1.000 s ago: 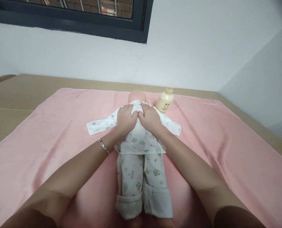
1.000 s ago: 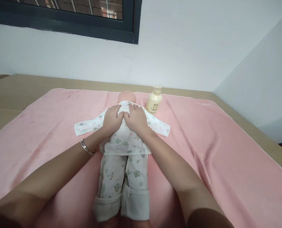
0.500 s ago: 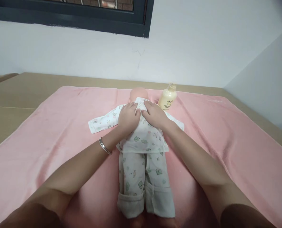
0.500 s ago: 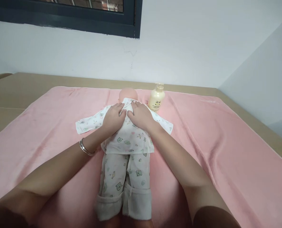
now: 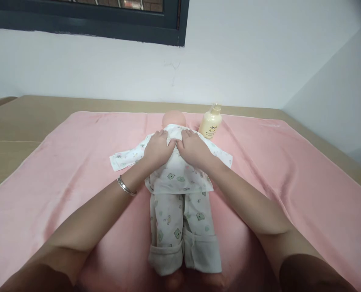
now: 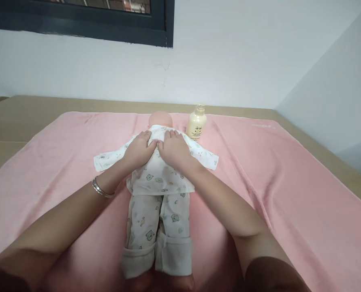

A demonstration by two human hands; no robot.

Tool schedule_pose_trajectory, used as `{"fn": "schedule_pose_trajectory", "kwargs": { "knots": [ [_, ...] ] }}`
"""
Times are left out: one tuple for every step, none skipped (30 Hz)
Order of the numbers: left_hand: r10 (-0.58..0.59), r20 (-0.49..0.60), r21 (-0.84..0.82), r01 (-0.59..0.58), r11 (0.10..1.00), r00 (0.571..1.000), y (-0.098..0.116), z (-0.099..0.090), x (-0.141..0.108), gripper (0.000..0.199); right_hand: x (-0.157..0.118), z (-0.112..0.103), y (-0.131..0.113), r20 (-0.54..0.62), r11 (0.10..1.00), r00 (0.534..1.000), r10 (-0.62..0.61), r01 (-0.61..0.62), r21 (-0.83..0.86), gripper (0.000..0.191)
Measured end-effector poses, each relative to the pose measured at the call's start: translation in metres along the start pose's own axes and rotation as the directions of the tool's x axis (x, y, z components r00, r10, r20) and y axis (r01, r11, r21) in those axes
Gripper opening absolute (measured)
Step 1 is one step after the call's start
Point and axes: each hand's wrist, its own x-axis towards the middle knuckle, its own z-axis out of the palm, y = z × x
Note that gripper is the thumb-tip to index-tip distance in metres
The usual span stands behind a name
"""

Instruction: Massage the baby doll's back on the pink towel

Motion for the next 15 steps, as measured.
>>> {"fn": "schedule_pose_trajectory", "kwargs": {
  "knots": [
    [-0.012, 0.021, -0.011, 0.013, 1.000, 1.000, -0.003, -0.001, 0.003, 0.047, -0.005, 0.001, -0.004, -0.004, 0.999, 1.000, -0.013, 0.012, -0.050, 0.058],
    [-0.019, 0.035, -0.014, 0.020, 1.000, 0.999, -0.005, -0.002, 0.005, 0.049, -0.009, 0.001, -0.008, -0.010, 0.995, 1.000, -0.027, 0.026, -0.094, 0.058],
    [-0.020, 0.039, -0.005, 0.020, 1.000, 0.999, -0.006, -0.002, 0.006, 0.049, -0.012, 0.001, -0.010, -0.017, 0.992, 0.999, -0.043, 0.041, -0.120, 0.058],
    [-0.010, 0.034, 0.014, 0.010, 1.000, 0.999, -0.006, -0.001, 0.006, 0.049, -0.013, 0.001, -0.011, -0.019, 0.991, 0.998, -0.057, 0.055, -0.123, 0.056],
    [0.007, 0.024, 0.045, -0.008, 0.999, 1.000, -0.005, 0.001, 0.004, 0.049, -0.012, 0.000, -0.009, -0.015, 0.993, 0.998, -0.067, 0.065, -0.102, 0.053],
    [0.025, 0.011, 0.084, -0.026, 0.996, 1.000, -0.003, 0.002, 0.000, 0.050, -0.009, -0.001, -0.006, -0.008, 0.996, 0.998, -0.066, 0.065, -0.059, 0.051],
    [0.047, -0.003, 0.123, -0.047, 0.991, 0.999, 0.001, 0.004, -0.004, 0.050, -0.005, -0.002, -0.001, -0.001, 0.999, 0.999, -0.051, 0.051, -0.003, 0.049],
    [0.077, -0.013, 0.153, -0.074, 0.985, 0.997, 0.004, 0.005, -0.009, 0.051, 0.001, -0.002, 0.005, 0.002, 0.998, 1.000, -0.024, 0.024, 0.052, 0.048],
    [0.108, -0.021, 0.170, -0.103, 0.980, 0.994, 0.008, 0.006, -0.013, 0.051, 0.006, -0.003, 0.009, -0.001, 0.996, 1.000, 0.009, -0.009, 0.094, 0.047],
    [0.130, -0.027, 0.175, -0.124, 0.977, 0.991, 0.011, 0.006, -0.016, 0.051, 0.010, -0.002, 0.013, -0.011, 0.992, 0.999, 0.044, -0.043, 0.116, 0.048],
    [0.139, -0.027, 0.169, -0.133, 0.977, 0.990, 0.012, 0.006, -0.018, 0.050, 0.012, -0.002, 0.014, -0.027, 0.991, 0.997, 0.073, -0.070, 0.113, 0.048],
    [0.137, -0.019, 0.152, -0.132, 0.980, 0.990, 0.013, 0.004, -0.017, 0.049, 0.012, -0.001, 0.013, -0.045, 0.992, 0.995, 0.091, -0.087, 0.090, 0.048],
    [0.121, -0.005, 0.128, -0.119, 0.985, 0.993, 0.012, 0.003, -0.015, 0.048, 0.009, 0.000, 0.009, -0.064, 0.995, 0.994, 0.091, -0.087, 0.053, 0.047],
    [0.093, 0.010, 0.101, -0.093, 0.991, 0.996, 0.010, 0.002, -0.012, 0.048, 0.004, 0.000, 0.004, -0.078, 0.997, 0.994, 0.073, -0.073, 0.007, 0.046],
    [0.064, 0.020, 0.070, -0.066, 0.995, 0.998, 0.007, 0.001, -0.008, 0.047, -0.002, 0.000, -0.002, -0.089, 0.998, 0.995, 0.048, -0.052, -0.040, 0.045]
  ]
}}
